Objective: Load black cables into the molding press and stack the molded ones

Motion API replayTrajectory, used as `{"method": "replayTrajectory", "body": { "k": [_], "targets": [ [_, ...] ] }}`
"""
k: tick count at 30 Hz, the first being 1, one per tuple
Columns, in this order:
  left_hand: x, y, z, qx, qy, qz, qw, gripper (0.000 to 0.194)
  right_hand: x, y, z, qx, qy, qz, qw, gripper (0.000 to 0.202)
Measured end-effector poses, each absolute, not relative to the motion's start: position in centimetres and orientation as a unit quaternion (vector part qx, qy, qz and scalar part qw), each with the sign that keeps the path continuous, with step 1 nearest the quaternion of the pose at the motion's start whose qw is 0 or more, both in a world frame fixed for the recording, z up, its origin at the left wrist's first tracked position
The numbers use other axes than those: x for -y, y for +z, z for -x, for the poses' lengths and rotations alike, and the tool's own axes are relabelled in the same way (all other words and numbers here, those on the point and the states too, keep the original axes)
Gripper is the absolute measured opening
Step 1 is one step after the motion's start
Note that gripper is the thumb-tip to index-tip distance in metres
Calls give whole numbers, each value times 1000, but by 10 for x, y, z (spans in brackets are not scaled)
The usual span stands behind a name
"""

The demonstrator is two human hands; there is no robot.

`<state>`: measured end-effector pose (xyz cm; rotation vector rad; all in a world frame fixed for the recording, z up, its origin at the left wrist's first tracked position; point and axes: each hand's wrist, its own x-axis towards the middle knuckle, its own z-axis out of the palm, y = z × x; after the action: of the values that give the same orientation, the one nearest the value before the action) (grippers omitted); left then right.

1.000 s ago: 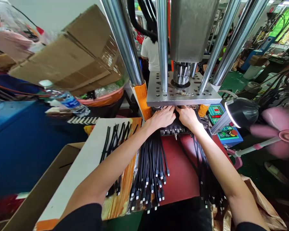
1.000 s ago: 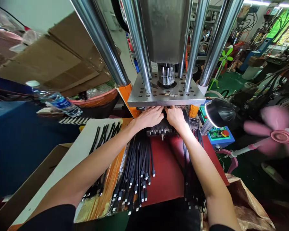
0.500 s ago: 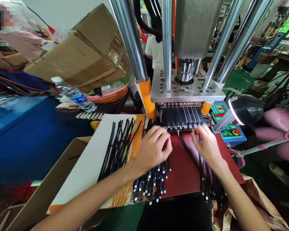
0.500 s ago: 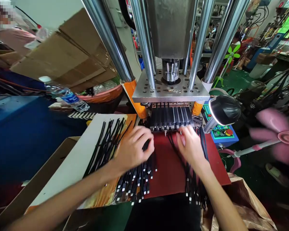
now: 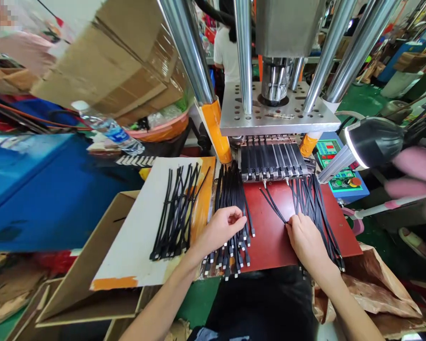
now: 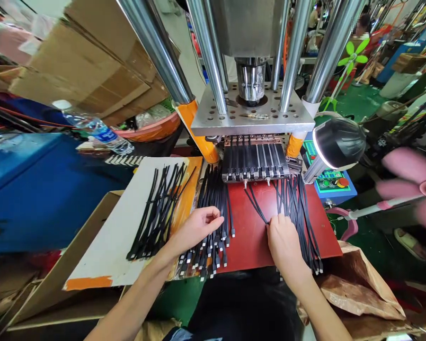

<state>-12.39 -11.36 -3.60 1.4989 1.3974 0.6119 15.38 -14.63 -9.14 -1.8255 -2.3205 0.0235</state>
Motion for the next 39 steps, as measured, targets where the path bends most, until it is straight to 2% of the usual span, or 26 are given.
{"method": "replayTrajectory", "body": {
  "k": [2,5,8,13,16,20,24,28,31,34,39],
  "targets": [
    [122,-34,118,-521,278,-550,591,36,145,-89,-157,782,31,613,105,17],
    [134,-37,102,-473,272,-510,665,45,142,-87,-163,770,78,613,160,16],
    [142,-41,83,-472,241,-536,657,49,143,-85,-164,758,92,617,190,13],
    [147,-42,63,-503,234,-555,620,46,146,-87,-156,751,50,648,118,10],
    [148,-43,59,-505,248,-552,616,42,143,-83,-158,750,76,643,138,15],
    [146,-47,54,-477,283,-541,632,43,148,-64,-158,700,181,632,279,17],
    [147,-41,45,-440,366,-506,645,49,174,-40,-142,615,389,564,389,28],
    [157,-24,50,-421,371,-524,640,47,192,-26,-135,576,524,513,360,34],
    [171,-19,63,-411,317,-624,584,44,189,-24,-137,526,592,487,368,31],
    [185,-26,75,-391,268,-688,550,41,182,-29,-132,481,646,436,402,35],
    [200,-48,85,-411,270,-658,570,35,179,-44,-112,437,700,376,422,39]
  ]
}}
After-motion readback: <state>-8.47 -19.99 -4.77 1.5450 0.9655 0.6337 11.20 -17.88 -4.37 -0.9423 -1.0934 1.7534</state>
